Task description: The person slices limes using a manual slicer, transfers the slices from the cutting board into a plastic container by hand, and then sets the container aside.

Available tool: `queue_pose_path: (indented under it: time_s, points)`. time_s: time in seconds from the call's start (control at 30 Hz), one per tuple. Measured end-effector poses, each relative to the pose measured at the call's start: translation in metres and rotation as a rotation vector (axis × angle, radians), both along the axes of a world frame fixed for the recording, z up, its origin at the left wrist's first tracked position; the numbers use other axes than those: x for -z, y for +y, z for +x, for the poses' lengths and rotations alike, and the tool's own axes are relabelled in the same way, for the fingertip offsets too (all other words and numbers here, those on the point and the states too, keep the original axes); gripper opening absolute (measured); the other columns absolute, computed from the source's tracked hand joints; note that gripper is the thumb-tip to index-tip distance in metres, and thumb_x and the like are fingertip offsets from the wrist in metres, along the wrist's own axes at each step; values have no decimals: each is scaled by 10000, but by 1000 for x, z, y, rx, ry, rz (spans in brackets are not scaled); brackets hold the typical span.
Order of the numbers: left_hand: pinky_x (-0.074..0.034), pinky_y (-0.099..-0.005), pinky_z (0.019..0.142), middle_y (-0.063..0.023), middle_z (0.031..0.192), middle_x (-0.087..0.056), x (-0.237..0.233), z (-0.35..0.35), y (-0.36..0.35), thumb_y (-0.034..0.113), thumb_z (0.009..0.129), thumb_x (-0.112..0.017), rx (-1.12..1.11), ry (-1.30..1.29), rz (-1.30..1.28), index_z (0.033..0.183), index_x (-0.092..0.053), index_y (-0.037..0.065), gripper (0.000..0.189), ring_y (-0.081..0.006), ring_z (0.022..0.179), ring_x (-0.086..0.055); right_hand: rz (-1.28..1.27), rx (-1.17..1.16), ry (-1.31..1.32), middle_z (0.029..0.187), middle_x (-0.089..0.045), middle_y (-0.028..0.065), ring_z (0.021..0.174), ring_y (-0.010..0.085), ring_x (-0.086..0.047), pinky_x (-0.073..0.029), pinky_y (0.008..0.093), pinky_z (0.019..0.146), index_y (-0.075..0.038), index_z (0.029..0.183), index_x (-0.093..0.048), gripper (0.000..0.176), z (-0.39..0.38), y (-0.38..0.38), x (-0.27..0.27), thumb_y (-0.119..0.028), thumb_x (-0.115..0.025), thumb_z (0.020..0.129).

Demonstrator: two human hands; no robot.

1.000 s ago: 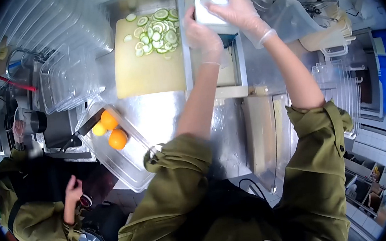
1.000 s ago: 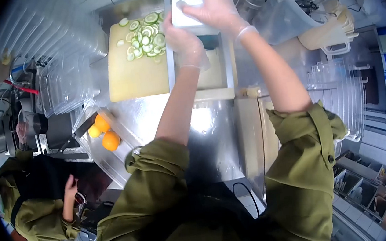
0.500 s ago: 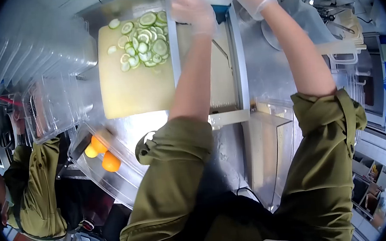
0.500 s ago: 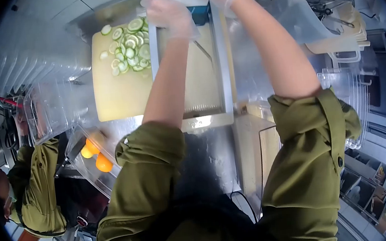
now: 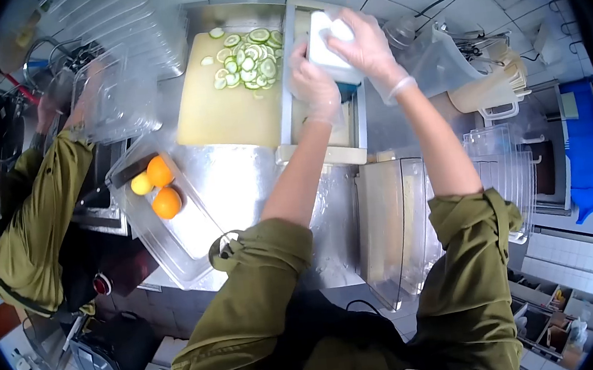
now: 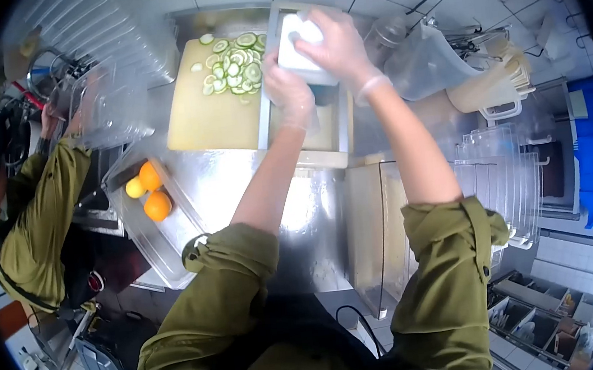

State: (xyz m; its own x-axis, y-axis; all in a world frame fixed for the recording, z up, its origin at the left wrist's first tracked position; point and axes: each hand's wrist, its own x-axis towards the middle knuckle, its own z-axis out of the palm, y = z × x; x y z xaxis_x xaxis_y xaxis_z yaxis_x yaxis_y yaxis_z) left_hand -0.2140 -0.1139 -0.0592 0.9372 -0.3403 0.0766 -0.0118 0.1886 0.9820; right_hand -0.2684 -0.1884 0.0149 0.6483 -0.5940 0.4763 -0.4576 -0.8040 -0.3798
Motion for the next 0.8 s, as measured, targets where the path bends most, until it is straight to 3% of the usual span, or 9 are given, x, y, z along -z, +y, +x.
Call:
queue_pose_path:
  time_s: [0.2,0.23,0.27,0.43,0.47,0.53,0.6,0.7,0.8]
  points:
    - [-457,-381,825,-173,1013,-636,4,-22,56,195,898,-360,-21,33,31,1025,-628,-7,359,-287,933,-600,59,109,86,983,-629,162,963,372,-549,-435,430,867,-58,967,-618,406,-16,75,-15,-375,-672,720]
    - [-458,-384,825,-173,1020,-633,3,-23,60,182,897,-365,-34,-101,194,1028,-624,-12,350,-297,934,-601,58,110,82,990,-628,160,964,370,-549,-434,428,874,-59,974,-618,410,-17,75,-14,-377,-672,720]
    - [-458,-381,840,-173,1032,-635,6,-21,55,187,904,-367,-23,-99,138,1037,-614,-7,341,-301,947,-604,58,110,78,997,-628,158,964,367,-549,-432,427,881,-60,982,-619,415,-16,72,-12,-378,-672,720]
    - [-459,-407,832,-189,993,-632,18,-8,12,167,885,-438,-82,-247,46,1033,-599,3,274,-321,939,-607,225,149,148,1068,-627,115,1086,374,-468,-418,420,920,-106,1029,-624,443,-5,30,-9,-443,-631,741]
    - [-458,-417,817,-197,971,-625,23,-8,4,155,868,-467,-106,-307,71,1022,-604,1,257,-325,923,-605,150,116,86,1055,-633,135,1044,380,-499,-404,415,937,-107,1044,-622,459,-7,20,-3,-446,-635,734]
    - [-477,-448,730,-195,878,-651,21,7,-29,141,842,-505,-112,-272,174,966,-624,1,222,-368,795,-624,291,54,23,995,-647,150,978,369,-545,-403,425,930,-96,1047,-622,464,4,-12,-9,-433,-642,728]
    - [-484,-446,693,-200,840,-656,22,17,-62,136,838,-510,-168,-213,21,957,-632,-4,220,-377,754,-627,177,68,-26,971,-656,158,911,353,-582,-426,445,889,-60,1043,-621,479,15,-41,0,-419,-646,726]
    - [-477,-438,721,-216,908,-657,21,29,-94,202,890,-382,-161,-336,127,996,-624,20,320,-374,841,-625,176,52,-18,990,-662,162,928,338,-611,-466,424,849,-59,1044,-630,505,23,-78,2,-438,-653,712]
    - [-478,-435,698,-218,870,-661,19,42,-129,209,880,-401,-104,-197,8,1012,-620,16,321,-376,809,-630,-59,35,-95,1171,-567,233,1125,392,-496,-392,417,971,-40,1123,-589,457,30,-124,27,-339,-636,781]
